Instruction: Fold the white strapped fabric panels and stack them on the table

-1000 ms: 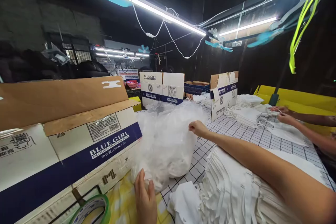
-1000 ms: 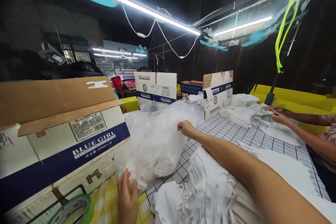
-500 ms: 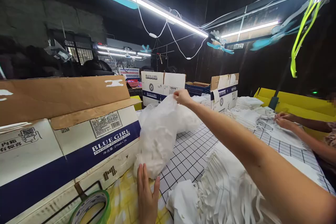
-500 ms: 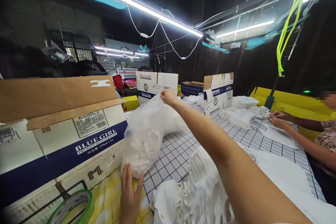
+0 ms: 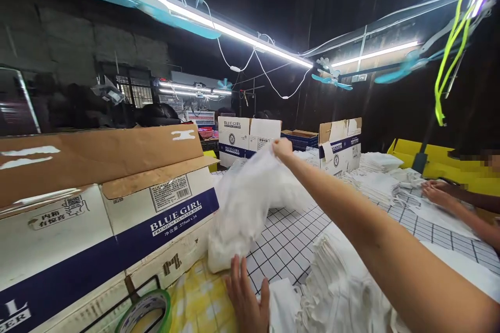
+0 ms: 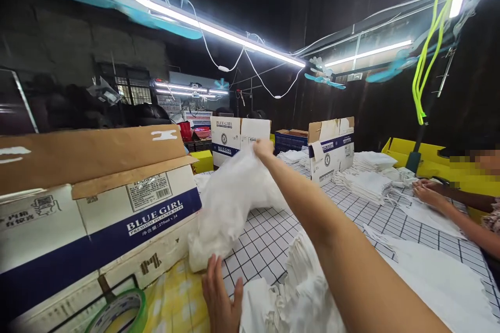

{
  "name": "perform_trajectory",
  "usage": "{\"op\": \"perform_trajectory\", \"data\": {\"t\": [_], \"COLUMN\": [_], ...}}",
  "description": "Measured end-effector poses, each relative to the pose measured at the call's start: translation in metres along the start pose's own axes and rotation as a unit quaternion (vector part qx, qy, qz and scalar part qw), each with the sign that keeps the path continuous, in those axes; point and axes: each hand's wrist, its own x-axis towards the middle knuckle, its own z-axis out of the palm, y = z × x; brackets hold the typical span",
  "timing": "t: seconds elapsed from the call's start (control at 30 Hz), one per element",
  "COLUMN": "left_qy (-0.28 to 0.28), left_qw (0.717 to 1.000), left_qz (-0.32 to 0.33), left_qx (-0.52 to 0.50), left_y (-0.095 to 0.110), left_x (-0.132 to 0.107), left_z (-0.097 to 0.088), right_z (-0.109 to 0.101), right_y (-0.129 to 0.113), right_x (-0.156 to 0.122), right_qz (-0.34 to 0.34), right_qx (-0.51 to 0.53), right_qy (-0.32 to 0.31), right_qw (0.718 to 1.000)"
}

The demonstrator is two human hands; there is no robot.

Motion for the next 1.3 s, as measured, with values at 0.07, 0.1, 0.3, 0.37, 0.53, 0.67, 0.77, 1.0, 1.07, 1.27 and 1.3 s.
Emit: {"op": "perform_trajectory", "data": {"t": [0.07, 0.1, 0.3, 0.37, 0.53, 0.67, 0.77, 1.0, 1.07, 1.27, 1.3], "left_qy": [0.008, 0.004, -0.029, -0.029, 0.012, 0.042, 0.031, -0.060, -0.058, -0.083, -0.107], "left_qw": [1.000, 0.999, 0.999, 0.999, 1.000, 0.998, 0.997, 0.992, 0.991, 0.990, 0.986], "left_qz": [-0.028, -0.031, -0.024, -0.020, -0.006, -0.016, -0.009, -0.085, -0.095, -0.061, -0.064], "left_qx": [0.002, 0.004, 0.002, -0.001, -0.014, -0.044, -0.063, -0.068, -0.069, -0.094, -0.107], "left_y": [-0.009, -0.013, -0.014, -0.012, 0.008, 0.063, 0.108, 0.090, 0.074, 0.079, 0.081], "left_x": [0.000, 0.001, 0.000, -0.001, 0.006, 0.052, 0.113, 0.226, 0.233, 0.212, 0.210], "left_z": [-0.001, -0.002, -0.003, -0.003, -0.009, -0.004, 0.011, 0.015, 0.004, -0.003, 0.000], "right_z": [-0.011, -0.012, 0.031, 0.039, 0.017, -0.005, -0.010, -0.022, -0.022, -0.010, -0.009], "right_y": [-0.026, -0.036, -0.032, -0.017, 0.020, 0.040, 0.046, 0.061, 0.068, 0.075, 0.075], "right_x": [0.024, 0.033, 0.028, 0.016, -0.011, -0.039, -0.059, -0.067, -0.066, -0.070, -0.071], "right_qz": [-0.017, -0.022, -0.027, -0.026, -0.030, -0.048, -0.065, -0.073, -0.062, -0.053, -0.056], "right_qx": [0.024, 0.035, 0.070, 0.075, 0.094, 0.119, 0.140, 0.187, 0.205, 0.235, 0.235], "right_qy": [0.049, 0.067, 0.009, -0.024, -0.075, -0.124, -0.169, -0.215, -0.203, -0.176, -0.176], "right_qw": [0.998, 0.997, 0.997, 0.997, 0.992, 0.984, 0.974, 0.956, 0.956, 0.954, 0.954]}}
